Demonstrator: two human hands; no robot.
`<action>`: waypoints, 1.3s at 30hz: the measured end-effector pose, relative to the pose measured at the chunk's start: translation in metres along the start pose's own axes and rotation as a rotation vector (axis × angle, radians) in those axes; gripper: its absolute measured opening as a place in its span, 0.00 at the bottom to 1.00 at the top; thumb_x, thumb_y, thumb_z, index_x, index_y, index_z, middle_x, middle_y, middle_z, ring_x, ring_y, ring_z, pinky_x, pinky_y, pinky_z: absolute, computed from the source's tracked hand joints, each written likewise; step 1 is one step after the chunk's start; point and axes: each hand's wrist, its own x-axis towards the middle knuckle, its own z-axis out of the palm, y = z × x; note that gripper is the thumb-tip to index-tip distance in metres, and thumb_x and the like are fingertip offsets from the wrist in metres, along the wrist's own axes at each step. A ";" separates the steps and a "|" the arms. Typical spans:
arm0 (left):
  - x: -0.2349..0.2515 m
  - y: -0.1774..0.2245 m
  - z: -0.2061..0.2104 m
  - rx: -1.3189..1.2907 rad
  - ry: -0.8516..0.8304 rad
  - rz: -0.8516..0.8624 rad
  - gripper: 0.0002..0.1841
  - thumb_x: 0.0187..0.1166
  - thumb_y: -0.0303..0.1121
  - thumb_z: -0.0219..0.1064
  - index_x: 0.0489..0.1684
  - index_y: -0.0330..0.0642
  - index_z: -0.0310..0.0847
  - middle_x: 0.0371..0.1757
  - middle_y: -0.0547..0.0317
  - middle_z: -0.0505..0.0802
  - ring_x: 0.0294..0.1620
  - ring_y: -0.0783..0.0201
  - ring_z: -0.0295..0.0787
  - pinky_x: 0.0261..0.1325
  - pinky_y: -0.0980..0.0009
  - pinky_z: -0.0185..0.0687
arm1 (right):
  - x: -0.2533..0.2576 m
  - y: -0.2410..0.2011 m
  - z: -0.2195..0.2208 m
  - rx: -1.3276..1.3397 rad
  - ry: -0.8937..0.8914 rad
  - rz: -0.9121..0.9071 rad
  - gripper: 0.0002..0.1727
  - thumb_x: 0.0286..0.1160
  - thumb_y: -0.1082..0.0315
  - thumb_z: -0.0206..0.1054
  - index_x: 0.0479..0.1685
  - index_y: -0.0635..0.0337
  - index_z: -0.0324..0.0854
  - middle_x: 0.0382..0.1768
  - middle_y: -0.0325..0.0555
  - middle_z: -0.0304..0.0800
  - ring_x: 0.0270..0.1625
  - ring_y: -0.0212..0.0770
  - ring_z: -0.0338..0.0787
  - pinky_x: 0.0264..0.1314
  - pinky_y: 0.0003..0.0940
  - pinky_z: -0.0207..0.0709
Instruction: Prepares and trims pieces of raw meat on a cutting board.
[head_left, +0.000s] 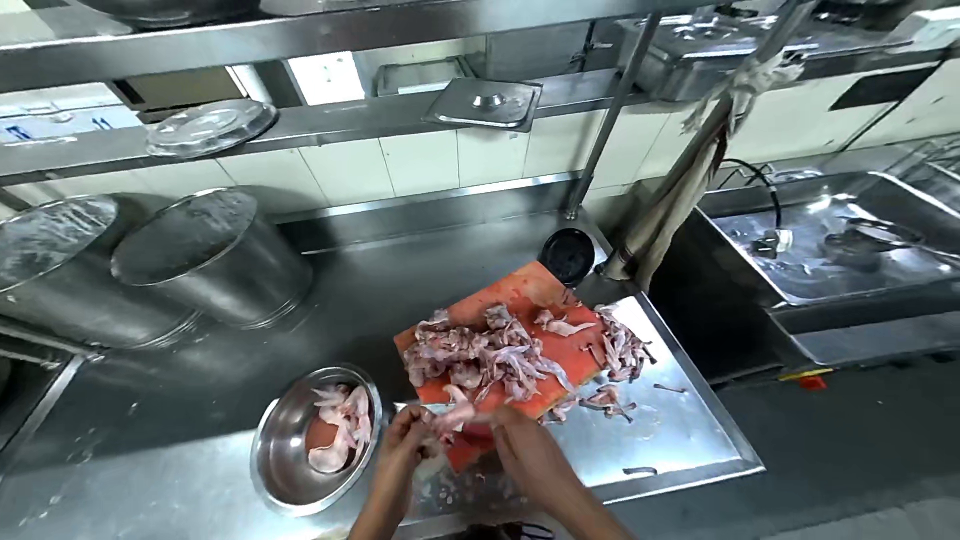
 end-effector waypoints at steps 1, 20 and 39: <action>0.000 0.007 -0.002 0.004 -0.032 0.042 0.13 0.82 0.34 0.63 0.56 0.34 0.81 0.51 0.47 0.92 0.44 0.55 0.91 0.43 0.60 0.90 | 0.010 -0.002 -0.009 -0.007 0.043 -0.006 0.21 0.89 0.62 0.49 0.69 0.60 0.80 0.61 0.58 0.89 0.60 0.57 0.92 0.62 0.58 0.85; 0.037 -0.001 -0.168 1.421 0.162 -0.262 0.50 0.62 0.49 0.80 0.92 0.57 0.58 0.88 0.41 0.69 0.82 0.35 0.71 0.76 0.37 0.73 | 0.013 0.056 0.040 0.034 0.454 0.105 0.15 0.74 0.68 0.64 0.56 0.56 0.90 0.61 0.54 0.86 0.37 0.41 0.92 0.41 0.40 0.90; -0.009 0.047 -0.214 0.304 0.222 0.074 0.35 0.68 0.18 0.70 0.79 0.37 0.63 0.53 0.45 0.94 0.48 0.52 0.95 0.49 0.55 0.93 | 0.049 -0.079 0.096 0.127 -0.073 -0.181 0.15 0.82 0.62 0.61 0.58 0.58 0.88 0.59 0.52 0.89 0.53 0.46 0.92 0.59 0.46 0.87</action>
